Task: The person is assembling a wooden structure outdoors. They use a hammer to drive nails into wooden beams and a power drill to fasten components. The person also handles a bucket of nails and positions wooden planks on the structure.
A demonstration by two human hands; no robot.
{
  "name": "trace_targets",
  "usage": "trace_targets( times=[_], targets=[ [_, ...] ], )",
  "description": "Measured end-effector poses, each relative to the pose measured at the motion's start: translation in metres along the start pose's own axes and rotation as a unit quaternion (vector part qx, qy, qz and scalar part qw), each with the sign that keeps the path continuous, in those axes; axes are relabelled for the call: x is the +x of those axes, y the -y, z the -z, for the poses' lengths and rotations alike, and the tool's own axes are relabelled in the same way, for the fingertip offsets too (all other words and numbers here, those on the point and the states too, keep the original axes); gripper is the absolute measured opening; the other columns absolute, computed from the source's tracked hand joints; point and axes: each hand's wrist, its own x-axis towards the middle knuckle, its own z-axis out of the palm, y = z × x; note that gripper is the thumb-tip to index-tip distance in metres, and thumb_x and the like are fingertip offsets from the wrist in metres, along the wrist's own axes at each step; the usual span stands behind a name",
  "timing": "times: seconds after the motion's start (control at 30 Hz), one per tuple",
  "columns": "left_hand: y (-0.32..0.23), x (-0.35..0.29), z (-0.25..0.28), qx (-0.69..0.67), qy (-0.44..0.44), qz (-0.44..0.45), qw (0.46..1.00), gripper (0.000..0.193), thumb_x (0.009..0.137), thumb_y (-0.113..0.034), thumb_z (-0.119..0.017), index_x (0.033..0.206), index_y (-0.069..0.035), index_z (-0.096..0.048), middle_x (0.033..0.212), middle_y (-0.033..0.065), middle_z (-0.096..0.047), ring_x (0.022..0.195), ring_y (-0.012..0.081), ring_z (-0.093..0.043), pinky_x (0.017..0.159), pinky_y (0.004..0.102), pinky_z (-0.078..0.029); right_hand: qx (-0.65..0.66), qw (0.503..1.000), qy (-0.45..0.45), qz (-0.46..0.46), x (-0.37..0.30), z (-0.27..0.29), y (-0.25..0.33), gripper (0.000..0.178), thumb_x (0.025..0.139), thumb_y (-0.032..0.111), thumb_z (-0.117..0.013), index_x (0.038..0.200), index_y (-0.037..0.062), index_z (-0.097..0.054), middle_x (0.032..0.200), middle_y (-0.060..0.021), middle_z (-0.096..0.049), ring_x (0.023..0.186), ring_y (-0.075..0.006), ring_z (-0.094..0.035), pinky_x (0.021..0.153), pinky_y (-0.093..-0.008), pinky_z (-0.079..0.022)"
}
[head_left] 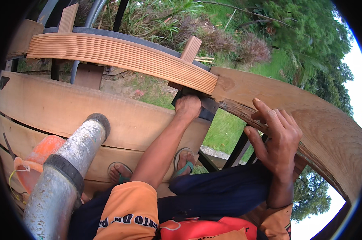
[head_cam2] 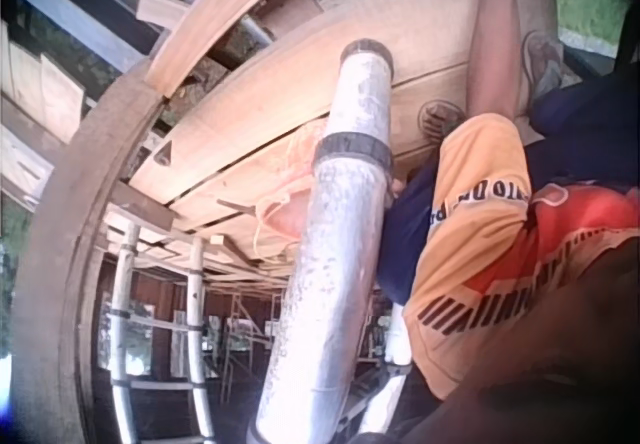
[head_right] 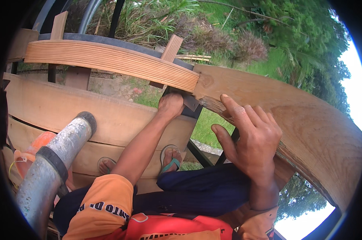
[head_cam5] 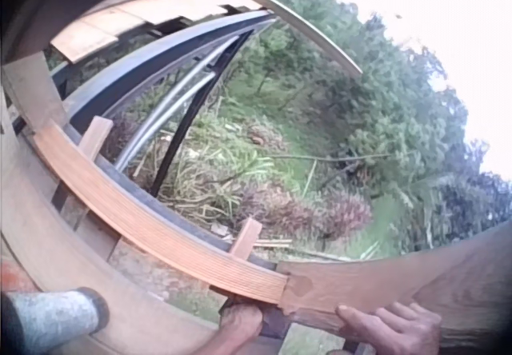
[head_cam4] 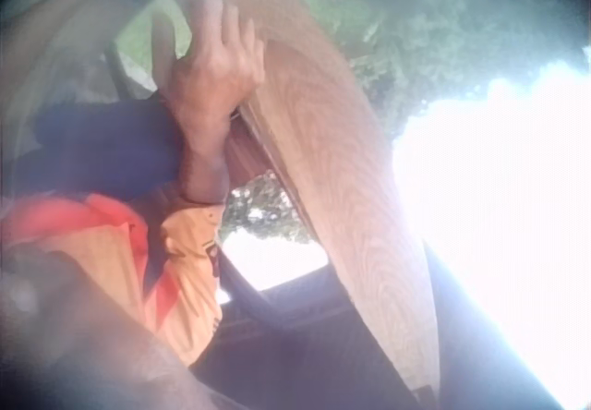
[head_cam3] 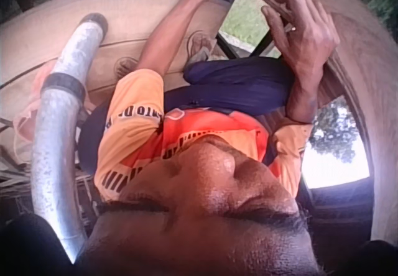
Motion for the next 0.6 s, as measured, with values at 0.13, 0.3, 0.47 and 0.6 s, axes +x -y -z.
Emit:
trace_targets(
  times=[0.13,0.3,0.47,0.6],
  targets=[
    [-0.004,-0.001,0.006,0.002,0.009,-0.004,1.000,0.024,0.082,-0.024,-0.072,0.091,-0.001,-0.074,0.095,0.0216,-0.072,0.092,0.0373,-0.071,0.081,0.0463,-0.058,0.046,0.999,-0.001,0.015,-0.003,0.008,-0.001,0.059,0.073,0.019,-0.084,0.128,0.0061,-0.065,0.086,-0.0065,-0.070,0.075,-0.0262,-0.063,0.069,-0.0372,-0.048],
    [-0.002,-0.002,0.003,0.003,-0.018,-0.027,0.999,0.022,0.082,-0.022,-0.071,0.089,-0.001,-0.073,0.093,0.0215,-0.072,0.091,0.0378,-0.071,0.080,0.0472,-0.058,0.150,0.984,-0.096,-0.007,-0.010,0.021,0.001,0.056,0.082,0.027,-0.080,0.127,-0.0009,-0.064,0.095,-0.0149,-0.072,0.082,-0.0259,-0.067,0.076,-0.0364,-0.052],
    [-0.002,-0.005,0.000,-0.010,-0.052,-0.033,0.998,0.019,0.081,-0.019,-0.070,0.085,-0.001,-0.072,0.088,0.0210,-0.071,0.087,0.0373,-0.071,0.076,0.0471,-0.058,0.278,0.934,-0.225,0.022,-0.031,0.051,0.014,0.066,0.097,0.045,-0.062,0.138,-0.0068,-0.053,0.114,-0.0209,-0.065,0.098,-0.0267,-0.063,0.085,-0.0399,-0.050],
    [-0.001,-0.010,0.009,-0.022,-0.066,-0.027,0.997,0.018,0.080,-0.020,-0.070,0.082,-0.002,-0.071,0.087,0.0213,-0.071,0.083,0.0370,-0.071,0.071,0.0460,-0.058,0.538,0.795,-0.246,0.136,-0.058,0.081,0.002,0.058,0.100,0.043,-0.056,0.138,-0.0017,-0.054,0.124,-0.0199,-0.061,0.102,-0.0260,-0.061,0.083,-0.0385,-0.049]
  ],
)
